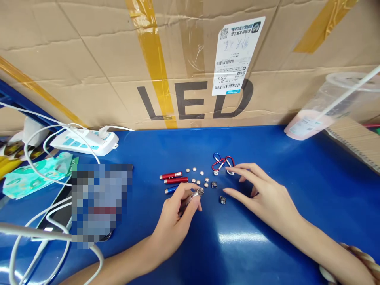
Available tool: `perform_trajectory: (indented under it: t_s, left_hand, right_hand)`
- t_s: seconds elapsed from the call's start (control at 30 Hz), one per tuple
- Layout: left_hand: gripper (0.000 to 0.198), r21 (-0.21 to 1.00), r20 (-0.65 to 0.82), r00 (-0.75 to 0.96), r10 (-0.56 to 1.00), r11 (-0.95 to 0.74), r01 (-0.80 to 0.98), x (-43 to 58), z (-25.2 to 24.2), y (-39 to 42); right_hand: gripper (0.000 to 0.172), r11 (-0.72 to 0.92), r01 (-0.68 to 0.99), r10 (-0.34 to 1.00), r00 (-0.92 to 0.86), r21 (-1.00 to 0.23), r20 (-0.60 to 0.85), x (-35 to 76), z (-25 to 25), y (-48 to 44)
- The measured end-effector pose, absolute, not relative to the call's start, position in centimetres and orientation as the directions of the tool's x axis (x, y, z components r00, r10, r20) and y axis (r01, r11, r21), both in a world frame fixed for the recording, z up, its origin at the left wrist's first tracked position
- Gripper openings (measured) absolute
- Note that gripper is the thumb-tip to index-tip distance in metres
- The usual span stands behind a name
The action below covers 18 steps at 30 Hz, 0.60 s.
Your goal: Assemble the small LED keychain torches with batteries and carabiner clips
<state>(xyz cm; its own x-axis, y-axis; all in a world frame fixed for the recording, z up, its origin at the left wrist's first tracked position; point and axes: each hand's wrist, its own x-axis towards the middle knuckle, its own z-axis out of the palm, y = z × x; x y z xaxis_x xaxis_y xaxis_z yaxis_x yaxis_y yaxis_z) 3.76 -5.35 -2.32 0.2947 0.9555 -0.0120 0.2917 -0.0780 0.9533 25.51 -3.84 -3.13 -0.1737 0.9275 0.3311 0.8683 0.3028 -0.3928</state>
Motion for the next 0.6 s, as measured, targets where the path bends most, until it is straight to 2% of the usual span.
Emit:
perform_trajectory:
  t_s: [0.1, 0.2, 0.37, 0.6]
  left_hand:
    - [0.013, 0.966, -0.032, 0.301, 0.953, -0.048, 0.253, 3.85, -2.26, -5.50]
    - [0.014, 0.976, -0.050, 0.316, 0.948, -0.021, 0.215, 3.98, -2.34, -5.58]
    - [0.016, 0.983, -0.079, 0.354, 0.932, 0.013, 0.185, 4.23, -2.58, -5.79]
    - [0.014, 0.985, -0.103, 0.344, 0.933, 0.047, 0.168, 4.19, -2.62, -5.83]
  right_hand:
    - [0.037, 0.261, 0.935, 0.912, -0.157, -0.242, 0.378, 26.02, -3.34, -3.35]
    - [0.035, 0.279, 0.942, 0.912, -0.199, -0.187, 0.358, 26.27, -3.55, -3.16]
    - [0.034, 0.321, 0.907, 0.926, -0.240, -0.274, 0.290, 26.39, -3.74, -3.21]
    - [0.040, 0.408, 0.853, 0.882, -0.276, -0.325, 0.381, 26.45, -3.82, -3.17]
